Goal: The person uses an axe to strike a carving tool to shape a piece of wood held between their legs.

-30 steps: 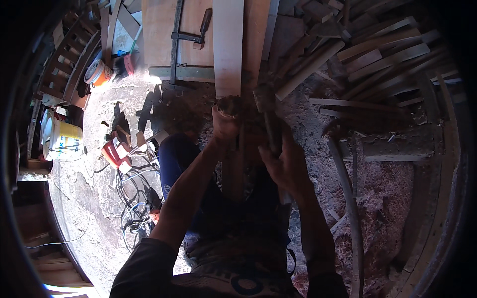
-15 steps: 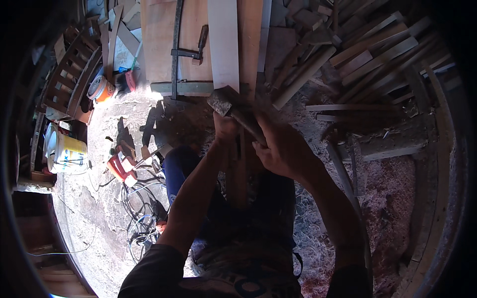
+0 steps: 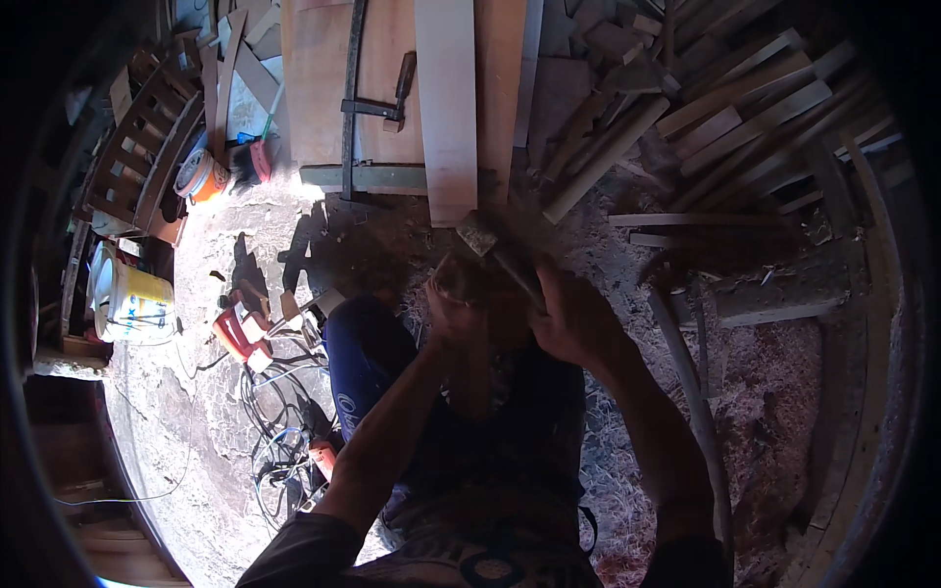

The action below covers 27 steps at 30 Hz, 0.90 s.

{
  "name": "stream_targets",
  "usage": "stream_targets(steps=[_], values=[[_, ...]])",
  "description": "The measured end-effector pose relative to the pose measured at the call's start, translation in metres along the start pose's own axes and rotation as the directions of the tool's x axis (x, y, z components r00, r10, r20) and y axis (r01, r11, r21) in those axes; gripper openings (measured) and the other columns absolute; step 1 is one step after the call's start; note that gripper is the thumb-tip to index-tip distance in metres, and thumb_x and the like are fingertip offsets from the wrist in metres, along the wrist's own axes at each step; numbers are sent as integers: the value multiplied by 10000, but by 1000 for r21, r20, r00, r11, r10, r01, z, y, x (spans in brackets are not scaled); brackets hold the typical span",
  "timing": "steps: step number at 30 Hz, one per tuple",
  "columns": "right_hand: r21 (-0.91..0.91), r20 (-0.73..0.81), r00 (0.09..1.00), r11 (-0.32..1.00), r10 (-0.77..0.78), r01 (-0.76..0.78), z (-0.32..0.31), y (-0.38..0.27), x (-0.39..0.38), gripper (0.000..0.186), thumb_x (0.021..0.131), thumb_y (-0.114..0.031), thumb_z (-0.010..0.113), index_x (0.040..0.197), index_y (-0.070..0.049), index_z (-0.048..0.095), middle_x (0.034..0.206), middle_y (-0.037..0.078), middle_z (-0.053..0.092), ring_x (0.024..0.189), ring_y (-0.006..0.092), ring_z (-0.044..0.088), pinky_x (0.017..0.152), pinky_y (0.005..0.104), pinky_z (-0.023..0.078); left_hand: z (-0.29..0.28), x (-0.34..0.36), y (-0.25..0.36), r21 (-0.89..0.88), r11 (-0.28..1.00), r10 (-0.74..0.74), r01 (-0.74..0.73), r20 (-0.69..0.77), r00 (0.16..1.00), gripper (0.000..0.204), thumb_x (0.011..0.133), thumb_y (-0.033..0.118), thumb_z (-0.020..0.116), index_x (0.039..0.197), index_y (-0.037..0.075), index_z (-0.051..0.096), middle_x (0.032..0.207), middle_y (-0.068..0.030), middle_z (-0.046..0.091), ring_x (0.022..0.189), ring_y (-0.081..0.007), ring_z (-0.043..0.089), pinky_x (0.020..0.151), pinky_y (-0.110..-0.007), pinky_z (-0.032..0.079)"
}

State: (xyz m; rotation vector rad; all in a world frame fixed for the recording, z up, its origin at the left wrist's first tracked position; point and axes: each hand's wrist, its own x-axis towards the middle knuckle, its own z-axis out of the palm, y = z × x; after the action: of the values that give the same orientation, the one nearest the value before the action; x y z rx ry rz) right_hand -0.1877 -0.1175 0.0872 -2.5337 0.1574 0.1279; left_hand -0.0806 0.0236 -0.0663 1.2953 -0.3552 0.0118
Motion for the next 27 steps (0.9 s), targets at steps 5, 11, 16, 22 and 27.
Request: stream_targets(steps=[5, 11, 16, 22, 27], values=[[374, -88, 958, 901, 273, -222, 73, 54, -47, 758, 812, -144, 707, 1469, -30, 346, 1264, 313, 569, 1132, 450, 609, 919, 460, 519, 24, 50, -12, 198, 979, -18, 48, -153, 988, 370, 772, 229, 782, 1051, 13, 670, 836, -63, 688, 780, -128, 664, 674, -313, 526], [440, -86, 931, 852, 355, -284, 164, 106, -93, 746, 782, -187, 776, 1408, 34, 437, 1326, 275, 558, 1199, 389, 592, 987, 431, 489, 23, 160, -95, 462, 767, -448, 445, -110, 887, 178, 848, 247, 651, 805, 77, 682, 693, -66, 647, 614, -192, 642, 509, -381, 490], [601, 112, 905, 697, 411, -391, 195, 104, -88, 680, 761, -182, 804, 1333, 41, 511, 1199, 222, 638, 1118, 335, 632, 944, 417, 507, -14, 168, -83, -34, 703, -686, 710, 230, 690, 135, 832, 209, 736, 860, 97, 665, 696, -15, 597, 577, -148, 572, 487, -326, 437], [714, 212, 859, 527, 465, -461, 190, 96, -75, 563, 780, -170, 783, 1257, 20, 552, 1041, 107, 669, 880, 194, 649, 774, 348, 546, 12, 122, 57, 50, 950, -308, 310, 331, 892, 99, 816, 128, 736, 892, 66, 720, 758, -7, 685, 668, -90, 623, 568, -273, 487], [732, 192, 871, 525, 452, -434, 196, 97, -75, 528, 785, -148, 761, 1244, 16, 555, 1026, 105, 664, 824, 180, 644, 717, 327, 545, 8, 93, 61, 104, 994, 12, -20, 83, 996, 82, 816, 84, 775, 825, 41, 705, 755, 30, 668, 672, -54, 594, 592, -249, 470]])
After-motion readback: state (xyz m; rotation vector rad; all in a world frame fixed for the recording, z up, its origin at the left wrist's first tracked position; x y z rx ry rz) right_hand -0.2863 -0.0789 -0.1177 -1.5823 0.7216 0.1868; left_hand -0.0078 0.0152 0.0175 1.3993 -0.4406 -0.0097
